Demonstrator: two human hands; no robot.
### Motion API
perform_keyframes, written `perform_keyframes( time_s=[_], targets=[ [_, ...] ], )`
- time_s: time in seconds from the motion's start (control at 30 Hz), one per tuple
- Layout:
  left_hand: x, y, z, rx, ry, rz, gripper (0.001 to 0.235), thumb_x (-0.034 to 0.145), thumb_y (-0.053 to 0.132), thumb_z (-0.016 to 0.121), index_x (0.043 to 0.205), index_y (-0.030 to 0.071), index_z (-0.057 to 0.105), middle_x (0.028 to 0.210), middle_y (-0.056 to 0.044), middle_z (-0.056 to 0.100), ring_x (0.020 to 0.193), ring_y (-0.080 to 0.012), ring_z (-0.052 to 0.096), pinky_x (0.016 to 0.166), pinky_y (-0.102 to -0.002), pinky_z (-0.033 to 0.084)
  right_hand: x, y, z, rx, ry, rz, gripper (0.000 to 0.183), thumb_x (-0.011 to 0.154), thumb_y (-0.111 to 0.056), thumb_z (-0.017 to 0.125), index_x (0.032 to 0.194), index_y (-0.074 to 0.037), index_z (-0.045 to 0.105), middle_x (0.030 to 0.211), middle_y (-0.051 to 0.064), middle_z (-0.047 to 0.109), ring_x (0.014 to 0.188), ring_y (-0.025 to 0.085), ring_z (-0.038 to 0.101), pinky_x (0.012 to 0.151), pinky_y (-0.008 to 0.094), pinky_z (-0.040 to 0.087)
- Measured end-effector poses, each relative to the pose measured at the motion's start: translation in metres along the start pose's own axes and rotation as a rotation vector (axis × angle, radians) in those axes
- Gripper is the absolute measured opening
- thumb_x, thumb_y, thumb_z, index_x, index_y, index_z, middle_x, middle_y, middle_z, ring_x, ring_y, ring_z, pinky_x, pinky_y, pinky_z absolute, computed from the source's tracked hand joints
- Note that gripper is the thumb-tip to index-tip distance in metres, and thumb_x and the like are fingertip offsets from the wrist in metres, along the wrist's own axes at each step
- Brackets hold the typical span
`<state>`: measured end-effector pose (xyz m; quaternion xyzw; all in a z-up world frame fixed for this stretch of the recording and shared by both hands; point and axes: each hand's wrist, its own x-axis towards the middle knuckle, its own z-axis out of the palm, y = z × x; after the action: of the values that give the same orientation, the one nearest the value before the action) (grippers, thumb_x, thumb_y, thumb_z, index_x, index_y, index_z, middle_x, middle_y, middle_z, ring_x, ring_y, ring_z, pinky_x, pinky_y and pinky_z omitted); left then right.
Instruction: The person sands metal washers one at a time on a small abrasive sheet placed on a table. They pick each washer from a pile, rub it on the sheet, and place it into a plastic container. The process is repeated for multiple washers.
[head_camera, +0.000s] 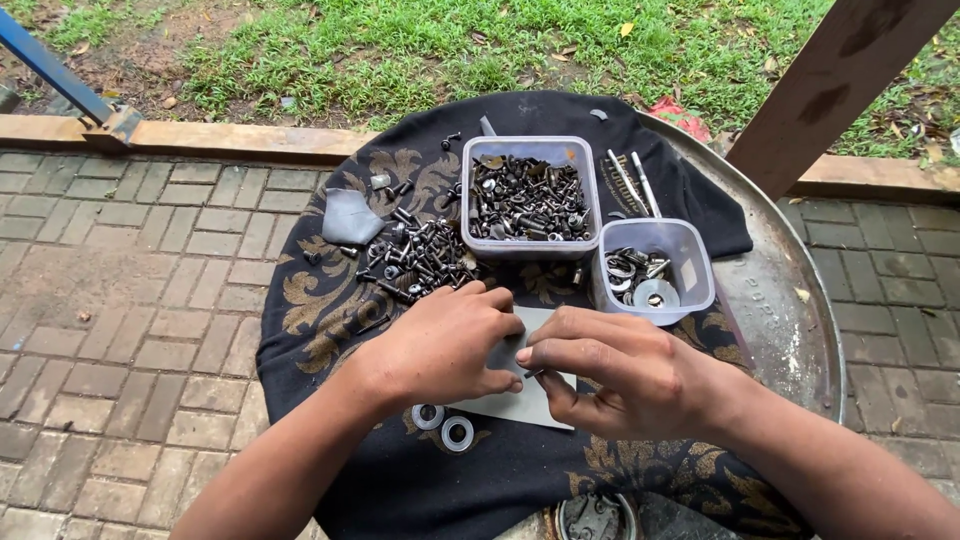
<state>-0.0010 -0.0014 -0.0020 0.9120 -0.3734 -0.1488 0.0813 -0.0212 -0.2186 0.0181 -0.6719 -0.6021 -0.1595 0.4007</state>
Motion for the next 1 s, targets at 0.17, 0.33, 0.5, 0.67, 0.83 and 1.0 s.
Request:
perform_keyframes(
  time_s=[0.17, 0.33, 0.5, 0.67, 0.83, 1.0],
  targets=[
    [0.0, 0.0, -0.001, 0.001, 0.004, 0.003, 0.042, 0.085, 0.052, 0.075, 0.107, 0.015, 0.072, 0.108, -0.006, 0.063, 0.105, -0.0288, 0.058, 0.083, -0.049, 0.049, 0.0, -0.001, 0.001, -0.035, 0.011, 0.016, 0.028, 0.092, 0.007, 0.067, 0.117, 0.005, 0.054, 0.1, 0.017, 0.068, 0.08, 0.031, 0.069, 0.073, 0.04, 0.061],
    [-0.001, -0.001, 0.001, -0.01, 0.023, 0.013, 0.036, 0.092, 0.046, 0.068, 0.108, 0.013, 0.073, 0.106, -0.006, 0.064, 0.103, -0.0286, 0.059, 0.083, -0.049, 0.049, -0.002, 0.001, 0.002, -0.028, 0.013, 0.02, 0.028, 0.092, 0.007, 0.067, 0.117, 0.006, 0.054, 0.098, 0.017, 0.067, 0.08, 0.031, 0.069, 0.074, 0.04, 0.061],
    [0.001, -0.006, 0.005, -0.012, 0.077, 0.057, 0.024, 0.094, 0.027, 0.053, 0.095, 0.011, 0.071, 0.099, -0.01, 0.064, 0.093, -0.032, 0.06, 0.076, -0.051, 0.05, 0.002, -0.002, 0.001, -0.004, 0.007, 0.035, 0.029, 0.093, 0.007, 0.067, 0.12, 0.007, 0.055, 0.093, 0.016, 0.066, 0.077, 0.03, 0.067, 0.074, 0.04, 0.059],
    [0.0, -0.004, 0.002, -0.027, 0.077, 0.062, 0.027, 0.098, 0.033, 0.055, 0.095, 0.012, 0.071, 0.097, -0.009, 0.064, 0.091, -0.0316, 0.06, 0.078, -0.05, 0.049, -0.001, 0.0, 0.003, -0.025, 0.008, 0.06, 0.033, 0.093, 0.007, 0.068, 0.123, 0.006, 0.054, 0.094, 0.015, 0.067, 0.076, 0.029, 0.068, 0.073, 0.039, 0.058],
    [-0.001, -0.002, -0.002, -0.028, 0.043, 0.029, 0.026, 0.097, 0.037, 0.061, 0.097, 0.014, 0.071, 0.101, -0.008, 0.064, 0.097, -0.0302, 0.06, 0.08, -0.049, 0.049, -0.008, 0.003, 0.007, -0.022, 0.016, 0.148, 0.039, 0.091, 0.004, 0.071, 0.127, 0.001, 0.055, 0.095, 0.013, 0.071, 0.074, 0.022, 0.068, 0.071, 0.032, 0.058],
    [0.0, -0.004, 0.0, -0.021, 0.065, 0.053, 0.026, 0.095, 0.04, 0.063, 0.103, 0.015, 0.069, 0.098, -0.009, 0.064, 0.097, -0.0318, 0.06, 0.082, -0.05, 0.048, -0.011, 0.008, 0.007, -0.039, 0.052, 0.195, 0.041, 0.088, 0.002, 0.073, 0.127, 0.001, 0.057, 0.097, 0.01, 0.073, 0.077, 0.016, 0.072, 0.07, 0.028, 0.063]
  ],
)
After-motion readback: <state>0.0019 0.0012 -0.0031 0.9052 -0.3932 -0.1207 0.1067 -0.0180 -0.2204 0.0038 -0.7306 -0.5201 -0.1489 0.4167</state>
